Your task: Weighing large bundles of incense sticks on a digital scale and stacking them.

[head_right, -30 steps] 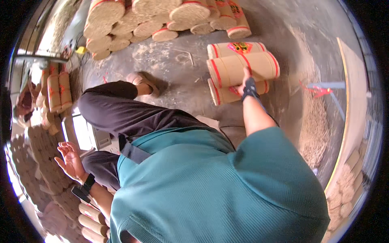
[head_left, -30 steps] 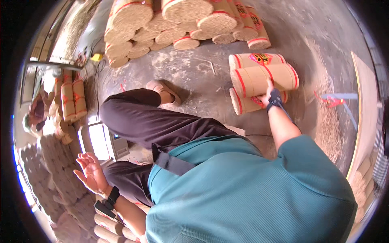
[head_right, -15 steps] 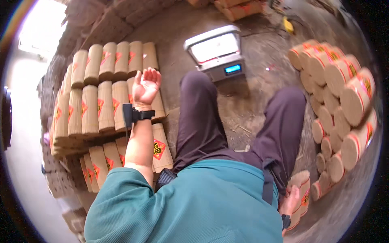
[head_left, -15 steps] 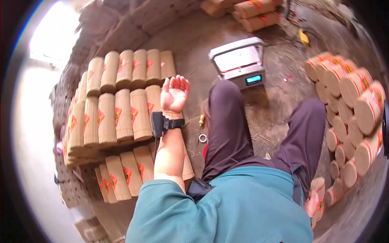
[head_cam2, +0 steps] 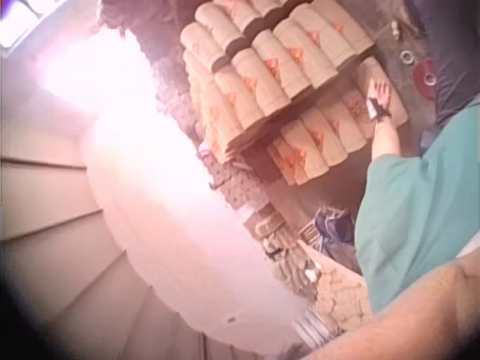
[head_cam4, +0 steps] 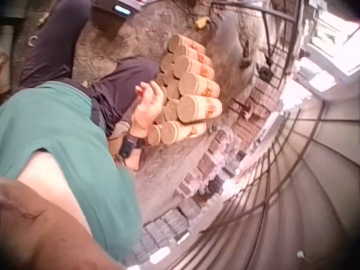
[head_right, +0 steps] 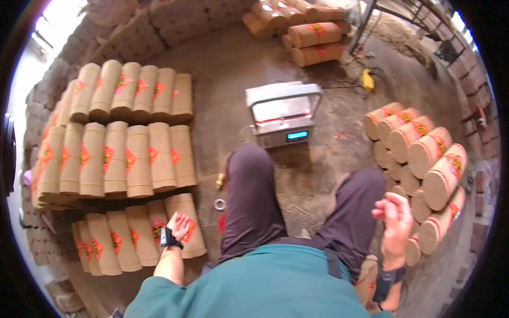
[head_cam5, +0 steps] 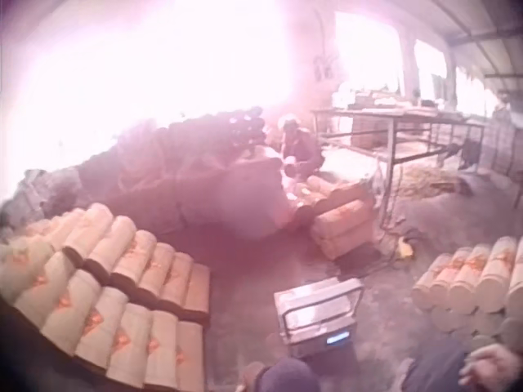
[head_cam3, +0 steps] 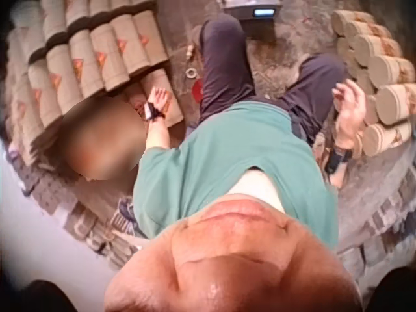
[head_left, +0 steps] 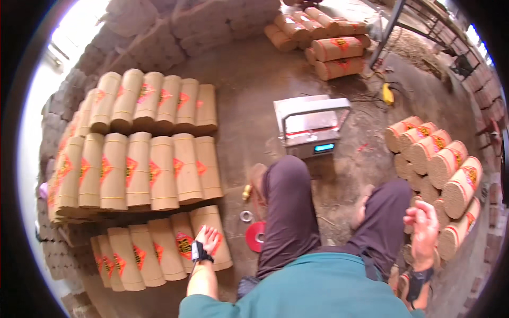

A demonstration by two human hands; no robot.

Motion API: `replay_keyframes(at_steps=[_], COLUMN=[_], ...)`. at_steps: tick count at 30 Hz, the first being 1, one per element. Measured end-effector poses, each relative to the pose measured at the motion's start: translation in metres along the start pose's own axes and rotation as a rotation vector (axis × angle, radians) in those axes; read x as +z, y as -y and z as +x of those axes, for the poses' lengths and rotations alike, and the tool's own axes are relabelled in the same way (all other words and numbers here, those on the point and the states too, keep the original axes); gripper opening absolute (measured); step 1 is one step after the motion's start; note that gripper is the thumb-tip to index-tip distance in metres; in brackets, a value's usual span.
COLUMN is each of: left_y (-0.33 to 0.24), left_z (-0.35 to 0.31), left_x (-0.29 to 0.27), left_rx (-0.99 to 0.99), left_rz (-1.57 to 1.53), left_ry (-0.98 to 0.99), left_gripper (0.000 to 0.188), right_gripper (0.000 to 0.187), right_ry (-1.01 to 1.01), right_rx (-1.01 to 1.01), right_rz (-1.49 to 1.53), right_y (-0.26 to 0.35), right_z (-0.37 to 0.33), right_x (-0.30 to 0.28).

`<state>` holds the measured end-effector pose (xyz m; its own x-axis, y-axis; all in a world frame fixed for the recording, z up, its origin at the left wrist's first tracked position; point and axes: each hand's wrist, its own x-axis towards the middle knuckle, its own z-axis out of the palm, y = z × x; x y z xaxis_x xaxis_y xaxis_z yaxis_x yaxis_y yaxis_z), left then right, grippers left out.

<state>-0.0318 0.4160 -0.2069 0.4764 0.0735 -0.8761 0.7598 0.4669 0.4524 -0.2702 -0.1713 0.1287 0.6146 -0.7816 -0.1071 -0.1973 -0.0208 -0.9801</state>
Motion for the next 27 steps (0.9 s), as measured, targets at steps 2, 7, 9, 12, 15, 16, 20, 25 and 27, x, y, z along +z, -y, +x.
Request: replay_keyframes(at_steps=[2, 7, 9, 12, 15, 16, 20, 25, 27], left_y=[0.025, 0.062, 0.078, 0.102, 0.049, 0.044, 0.027, 0.058, 0.087], left_z=[-0.031, -0.072, -0.078, -0.023, -0.042, -0.029, -0.023, -0.031, -0.068], left_x=[-0.008, -0.023, -0.028, -0.054, -0.041, -0.055, -0.040, -0.009, 0.000], left_rx=[-0.120, -0.259, -0.271, -0.005, 0.265, 0.264, 0.271, 0.563, 0.676], left_rz=[0.215, 0.471, 0.540, 0.081, 0.717, 0.704, 0.554, 1.375, 1.632], left_ry=[-0.177, -0.199, -0.209, 0.268, 0.220, 0.201, -0.090, 0.021, 0.117], left_gripper=[0.030, 0.027, 0.025, 0.022, 0.037, 0.033, 0.014, 0.035, 0.041], right_gripper=[0.023, 0.025, 0.027, 0.032, 0.031, 0.032, 0.034, 0.034, 0.034], right_ry=[0.058, 0.081, 0.074, 0.115, 0.333, 0.402, 0.512, 0.640, 0.725], right_rx=[0.008, 0.053, 0.106, 0.044, -0.007, -0.031, -0.100, -0.148, -0.094], right_rz=[0.087, 0.069, -0.002, 0.057, 0.131, 0.124, 0.073, 0.050, 0.061], right_y=[0.010, 0.029, 0.038, 0.055, 0.058, 0.064, 0.091, 0.105, 0.096], right_z=[0.001, -0.013, -0.010, -0.005, 0.015, 0.017, 0.026, 0.026, 0.027], right_x=[0.017, 0.047, 0.058, 0.049, 0.057, 0.069, 0.120, 0.172, 0.190])
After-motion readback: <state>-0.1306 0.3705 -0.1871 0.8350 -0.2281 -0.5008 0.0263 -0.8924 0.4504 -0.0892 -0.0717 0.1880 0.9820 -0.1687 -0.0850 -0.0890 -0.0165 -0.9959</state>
